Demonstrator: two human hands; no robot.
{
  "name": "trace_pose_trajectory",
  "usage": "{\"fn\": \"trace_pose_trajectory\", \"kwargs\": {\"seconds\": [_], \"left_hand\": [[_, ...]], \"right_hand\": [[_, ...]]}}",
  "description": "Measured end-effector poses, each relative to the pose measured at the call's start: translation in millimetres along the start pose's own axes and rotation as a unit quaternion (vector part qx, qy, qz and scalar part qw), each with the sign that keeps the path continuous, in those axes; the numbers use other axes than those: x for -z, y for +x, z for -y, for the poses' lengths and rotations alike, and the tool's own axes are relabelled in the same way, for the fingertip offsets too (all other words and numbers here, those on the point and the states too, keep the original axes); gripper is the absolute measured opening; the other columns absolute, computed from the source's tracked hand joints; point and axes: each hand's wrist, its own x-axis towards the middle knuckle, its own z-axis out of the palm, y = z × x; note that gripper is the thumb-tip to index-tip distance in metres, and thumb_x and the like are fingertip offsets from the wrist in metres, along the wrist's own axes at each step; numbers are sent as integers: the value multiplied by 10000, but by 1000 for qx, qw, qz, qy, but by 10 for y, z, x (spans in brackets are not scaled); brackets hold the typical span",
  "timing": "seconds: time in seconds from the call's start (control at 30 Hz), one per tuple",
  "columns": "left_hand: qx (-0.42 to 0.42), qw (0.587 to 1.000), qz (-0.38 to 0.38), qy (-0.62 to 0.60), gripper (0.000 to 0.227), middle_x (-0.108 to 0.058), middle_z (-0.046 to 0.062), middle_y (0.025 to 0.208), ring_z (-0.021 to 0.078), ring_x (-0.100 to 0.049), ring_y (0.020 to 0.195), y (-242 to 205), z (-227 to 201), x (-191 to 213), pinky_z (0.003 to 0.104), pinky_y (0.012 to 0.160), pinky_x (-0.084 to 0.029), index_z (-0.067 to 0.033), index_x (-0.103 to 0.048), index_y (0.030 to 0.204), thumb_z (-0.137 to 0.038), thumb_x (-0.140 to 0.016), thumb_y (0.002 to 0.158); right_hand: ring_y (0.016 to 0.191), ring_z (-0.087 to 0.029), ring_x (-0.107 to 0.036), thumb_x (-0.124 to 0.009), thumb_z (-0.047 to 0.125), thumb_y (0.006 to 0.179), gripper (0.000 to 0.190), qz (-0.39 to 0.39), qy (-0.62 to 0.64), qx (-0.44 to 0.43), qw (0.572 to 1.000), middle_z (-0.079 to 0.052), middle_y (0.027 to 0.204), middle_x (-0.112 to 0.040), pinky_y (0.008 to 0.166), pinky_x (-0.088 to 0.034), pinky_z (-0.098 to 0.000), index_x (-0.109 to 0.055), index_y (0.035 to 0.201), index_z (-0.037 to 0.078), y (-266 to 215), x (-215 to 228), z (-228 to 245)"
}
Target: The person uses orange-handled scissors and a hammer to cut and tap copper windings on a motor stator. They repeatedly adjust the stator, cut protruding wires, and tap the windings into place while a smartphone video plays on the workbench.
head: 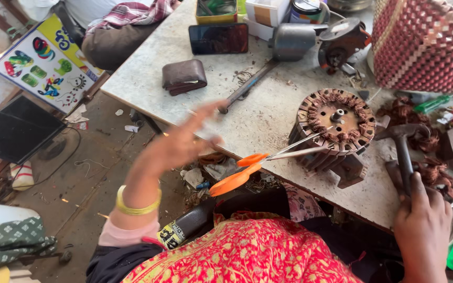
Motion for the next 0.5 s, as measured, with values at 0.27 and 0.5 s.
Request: {"fn": "trace_pose_trajectory", "kwargs": {"seconds": [0.27,0.5], "left_hand": [[-164,978,-29,-121,615,-495,101,1599,283,-525,1471,173,-268,-1145,416,1236,-389,-111,-451,1543,-303,-687,1009],[-169,978,-123,-16,375,-725,97,1272,299,-718,1107,210,-308,-1306,355,876,-593,-129,-631,1397,-235,-650,1038]], "right_hand": [[1084,-387,-551,-627,142,1099,432,2,7,-20,1000,-178,1151,-606,1041,-465,-456,-560,1523,93,-83,73,285],[1232,-403,-539,-727,196,997,426,-45,15,-5,999,-168,1254,-629,1092,-411,-493,-690,1415,125,-12,386,512]]}}
